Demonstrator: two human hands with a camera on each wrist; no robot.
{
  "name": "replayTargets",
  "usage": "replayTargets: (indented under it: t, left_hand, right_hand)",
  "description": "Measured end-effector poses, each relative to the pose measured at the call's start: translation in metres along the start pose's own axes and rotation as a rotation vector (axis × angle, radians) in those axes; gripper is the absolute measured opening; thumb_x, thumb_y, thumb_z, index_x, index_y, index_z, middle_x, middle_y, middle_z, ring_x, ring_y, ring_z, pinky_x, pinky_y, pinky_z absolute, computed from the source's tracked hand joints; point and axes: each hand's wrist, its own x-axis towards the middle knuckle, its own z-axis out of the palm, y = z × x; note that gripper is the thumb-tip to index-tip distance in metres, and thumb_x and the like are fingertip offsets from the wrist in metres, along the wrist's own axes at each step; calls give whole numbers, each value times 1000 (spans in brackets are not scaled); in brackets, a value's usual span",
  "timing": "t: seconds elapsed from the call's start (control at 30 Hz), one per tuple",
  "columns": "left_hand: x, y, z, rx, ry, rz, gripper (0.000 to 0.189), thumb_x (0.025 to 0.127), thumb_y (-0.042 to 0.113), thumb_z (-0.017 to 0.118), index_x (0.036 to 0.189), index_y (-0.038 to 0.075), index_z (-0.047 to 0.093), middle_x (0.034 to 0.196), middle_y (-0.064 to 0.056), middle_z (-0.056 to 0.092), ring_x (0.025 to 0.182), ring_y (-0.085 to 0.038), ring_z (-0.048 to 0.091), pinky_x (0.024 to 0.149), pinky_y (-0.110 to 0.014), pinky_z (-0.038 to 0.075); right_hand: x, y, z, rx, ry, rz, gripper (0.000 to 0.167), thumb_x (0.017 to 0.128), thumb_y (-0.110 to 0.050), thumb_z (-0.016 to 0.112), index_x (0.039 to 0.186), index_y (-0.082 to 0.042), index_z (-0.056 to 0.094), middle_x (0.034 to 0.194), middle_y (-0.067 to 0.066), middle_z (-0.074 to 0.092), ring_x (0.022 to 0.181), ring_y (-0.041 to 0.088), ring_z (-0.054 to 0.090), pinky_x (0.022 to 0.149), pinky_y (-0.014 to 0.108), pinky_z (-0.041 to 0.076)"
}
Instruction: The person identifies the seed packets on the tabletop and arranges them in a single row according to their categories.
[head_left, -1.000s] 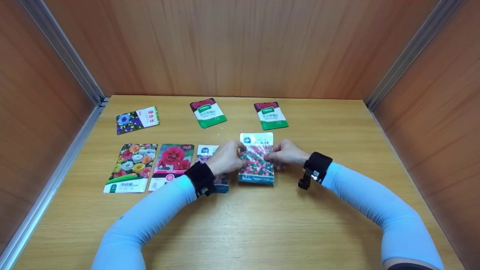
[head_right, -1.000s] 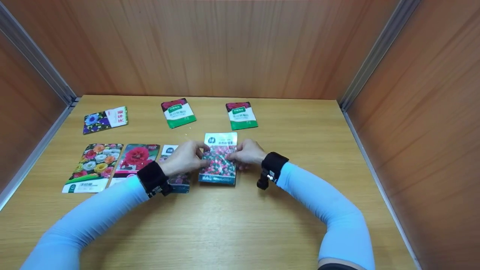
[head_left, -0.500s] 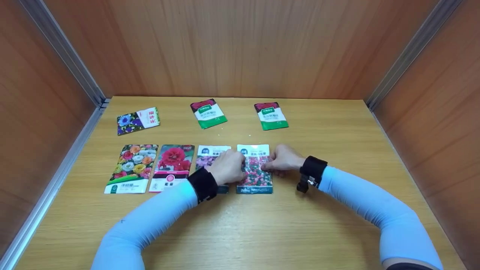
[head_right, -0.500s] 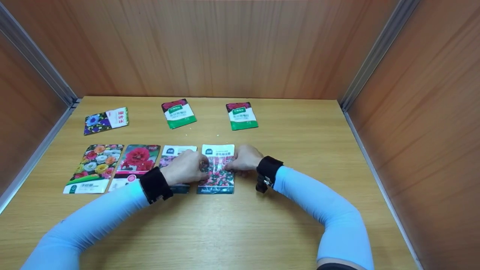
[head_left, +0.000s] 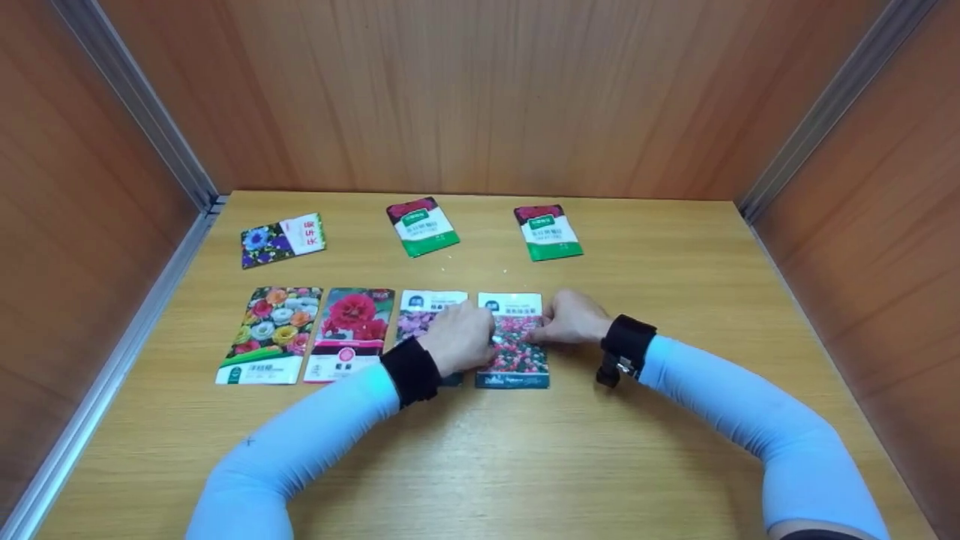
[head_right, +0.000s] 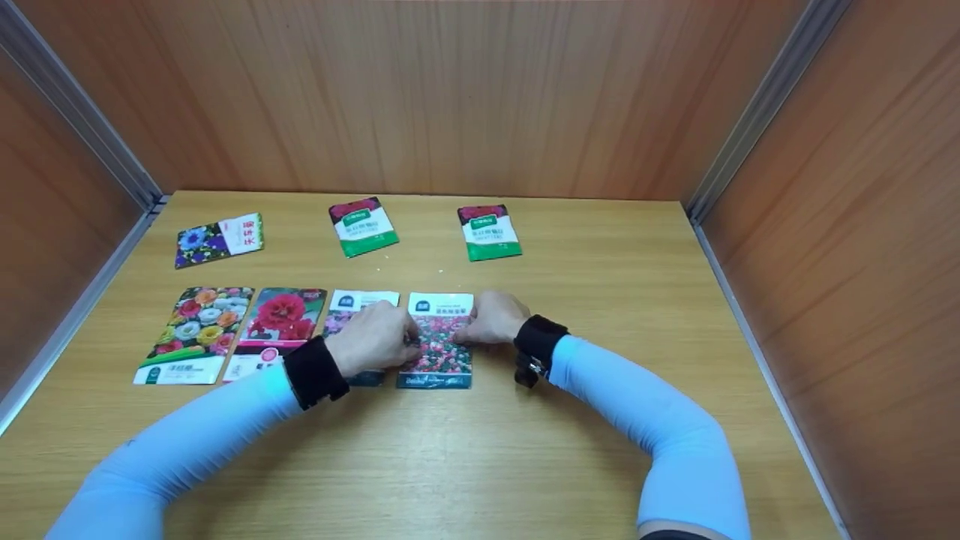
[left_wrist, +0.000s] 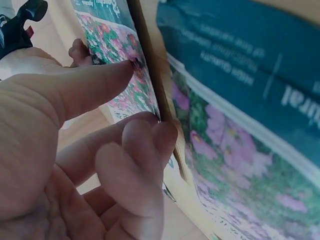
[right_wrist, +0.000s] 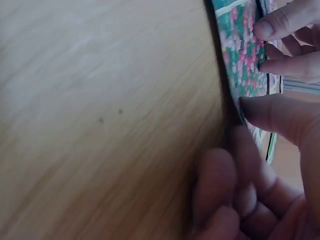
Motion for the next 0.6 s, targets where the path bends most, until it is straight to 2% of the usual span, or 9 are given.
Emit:
replayTargets:
  t: [0.17, 0.27, 0.4, 0.5, 0.6]
  left_hand:
    - [1, 1, -1, 14, -1, 7, 22, 92, 30, 83, 81, 13, 75, 63, 2, 60, 59, -17, 57, 54, -31, 44]
    - [0, -4, -1, 18, 49, 52, 25, 92, 32, 83, 78, 12, 76, 63, 0, 63, 59, -16, 56, 54, -31, 44]
    - [-4, -17, -10, -54, 126, 72, 24, 94, 33, 80, 94, 9, 84, 82, -4, 76, 64, -15, 60, 57, -31, 50]
    - [-6, -29, -22, -99, 193, 46, 27, 96, 32, 78, 107, 8, 84, 95, -6, 79, 72, -16, 64, 62, -33, 55]
    - [-9, -41, -32, -127, 253, 4, 27, 96, 31, 78, 108, 8, 83, 93, -6, 77, 75, -18, 66, 64, -35, 57]
  right_hand:
    - [-1, -3, 0, -31, 40, -22, 32, 87, -42, 88, 73, -17, 75, 60, -3, 57, 58, 15, 51, 57, 29, 33]
    - [-1, -2, 4, -75, 73, -122, 33, 88, -40, 87, 69, -18, 71, 59, -6, 55, 58, 12, 50, 57, 28, 32]
    - [-2, -2, 6, -88, 111, -206, 35, 91, -39, 83, 66, -20, 67, 58, -7, 55, 55, 10, 49, 54, 27, 32]
    - [-2, -4, 0, -48, 141, -198, 33, 93, -39, 81, 69, -19, 69, 61, -5, 59, 57, 12, 52, 56, 28, 35]
    - [0, -5, -9, -21, 189, -179, 34, 94, -40, 80, 72, -17, 71, 63, -3, 61, 62, 16, 54, 60, 30, 37]
